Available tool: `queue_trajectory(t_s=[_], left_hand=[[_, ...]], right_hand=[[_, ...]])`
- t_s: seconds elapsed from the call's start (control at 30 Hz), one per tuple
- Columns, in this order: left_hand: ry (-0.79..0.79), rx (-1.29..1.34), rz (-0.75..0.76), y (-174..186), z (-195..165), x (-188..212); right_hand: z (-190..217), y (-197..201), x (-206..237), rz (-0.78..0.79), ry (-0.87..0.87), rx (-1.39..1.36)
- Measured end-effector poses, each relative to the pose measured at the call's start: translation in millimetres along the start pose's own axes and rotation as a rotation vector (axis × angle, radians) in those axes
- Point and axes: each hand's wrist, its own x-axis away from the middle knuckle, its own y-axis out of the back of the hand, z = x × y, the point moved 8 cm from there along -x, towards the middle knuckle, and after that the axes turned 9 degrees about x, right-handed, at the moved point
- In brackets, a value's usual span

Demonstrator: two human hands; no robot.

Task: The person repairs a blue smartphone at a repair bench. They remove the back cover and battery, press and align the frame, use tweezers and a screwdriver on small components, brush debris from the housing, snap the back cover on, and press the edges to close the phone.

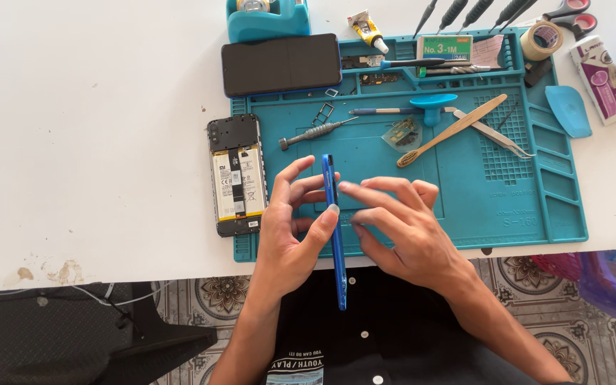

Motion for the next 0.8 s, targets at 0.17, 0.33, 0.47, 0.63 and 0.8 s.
queue_trajectory(t_s=[0.17, 0.33, 0.47, 0.63, 0.8], left_hand=[[-0.008, 0.0, 0.002, 0, -1, 0], [-0.013, -0.024, 0.008, 0, -3, 0], [-0.011, -0.053, -0.001, 1, -3, 0], [-0.002, -0.064, -0.013, 1, -2, 0], [-0.01, -0.06, -0.003, 0, -3, -1]], right_hand=[[5, -2, 2, -0.005, 0.031, 0.088], [7, -10, 3, 0.05, 0.071, 0.157], [9, -7, 4, 0.013, 0.119, 0.195], [14, -5, 4, 0.002, 0.146, 0.26], [3, 6, -2, 0.009, 0.04, -0.061]])
